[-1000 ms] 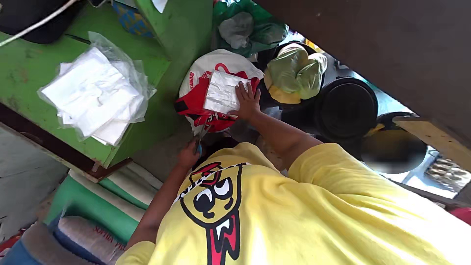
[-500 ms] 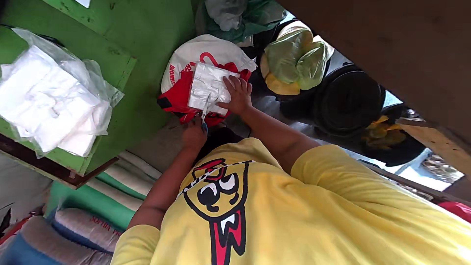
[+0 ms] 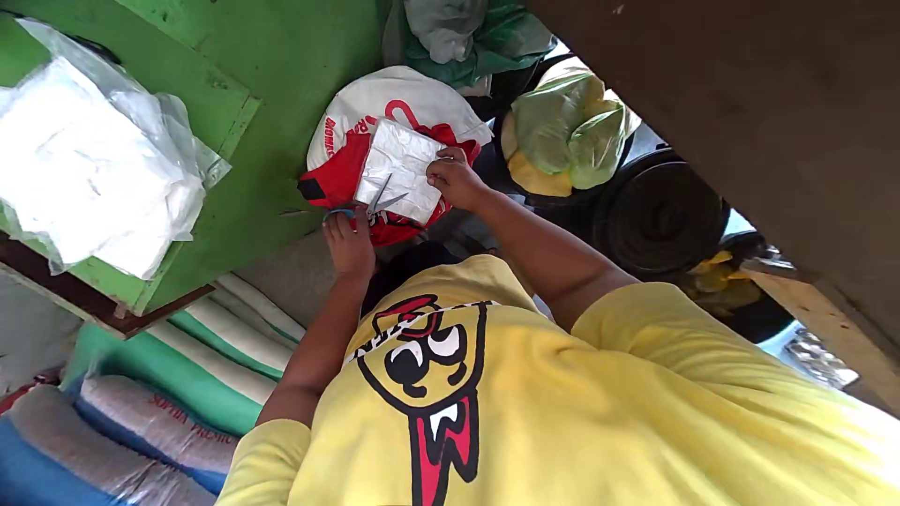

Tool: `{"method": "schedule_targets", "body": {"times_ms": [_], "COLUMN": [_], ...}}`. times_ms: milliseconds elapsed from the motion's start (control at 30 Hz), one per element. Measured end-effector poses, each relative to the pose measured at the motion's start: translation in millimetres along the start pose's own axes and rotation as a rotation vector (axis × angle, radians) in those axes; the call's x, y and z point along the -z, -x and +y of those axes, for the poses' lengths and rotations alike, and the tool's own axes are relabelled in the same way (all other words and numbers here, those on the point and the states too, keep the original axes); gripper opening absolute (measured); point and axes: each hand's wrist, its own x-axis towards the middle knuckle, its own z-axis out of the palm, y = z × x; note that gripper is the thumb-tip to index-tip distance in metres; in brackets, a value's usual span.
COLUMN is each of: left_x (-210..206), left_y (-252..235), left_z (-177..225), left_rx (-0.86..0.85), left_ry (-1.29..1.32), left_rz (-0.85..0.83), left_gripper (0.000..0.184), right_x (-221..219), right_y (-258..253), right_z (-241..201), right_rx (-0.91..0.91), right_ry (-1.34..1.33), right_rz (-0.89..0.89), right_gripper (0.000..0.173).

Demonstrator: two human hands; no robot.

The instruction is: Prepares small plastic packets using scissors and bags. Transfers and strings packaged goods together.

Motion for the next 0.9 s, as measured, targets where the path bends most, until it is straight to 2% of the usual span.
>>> {"method": "schedule_targets", "body": {"times_ms": [100, 200, 333, 467, 600, 900], "left_x": [-8.5, -17.4, -21.0, -16.6, -10.1, -7.6], "left_y": [-3.1, -8.7, -15.9, -18.2, -21.2, -19.3], "left_z": [12.1, 21.3, 30.7, 36.4, 43.7, 44.1], "left_rx": [-0.045, -0.052, -0.082, -0.080, -0.054, -0.076], "left_ry": [0.038, 0.092, 0.116, 0.146, 0.158, 0.192], "left_rz": [0.017, 0.077, 0.143, 0.098, 0.055, 0.051], "left_gripper": [0.062, 0.051, 0.049, 0.054, 0.055, 0.054], "right_x": [9.3, 12.0, 14.5, 8.8, -14.3, -21.6], "right_y": [-2.7, -4.0, -4.8, 2.2, 18.4, 18.5], "right_z": [-6.1, -11.6, -15.7, -29.0, -49.6, -62.1], "right_rx": [-0.065, -0.160, -0.202, -0.208, -0.075, -0.186], "right_ry": [-0.053, -0.113, -0.153, -0.018, 0.300, 0.169], "right_rz": [-0.065, -0.077, -0.074, 0.057, 0.356, 0.415], "right_gripper": [0.020, 0.020, 0.021, 0.023, 0.022, 0.022]}}
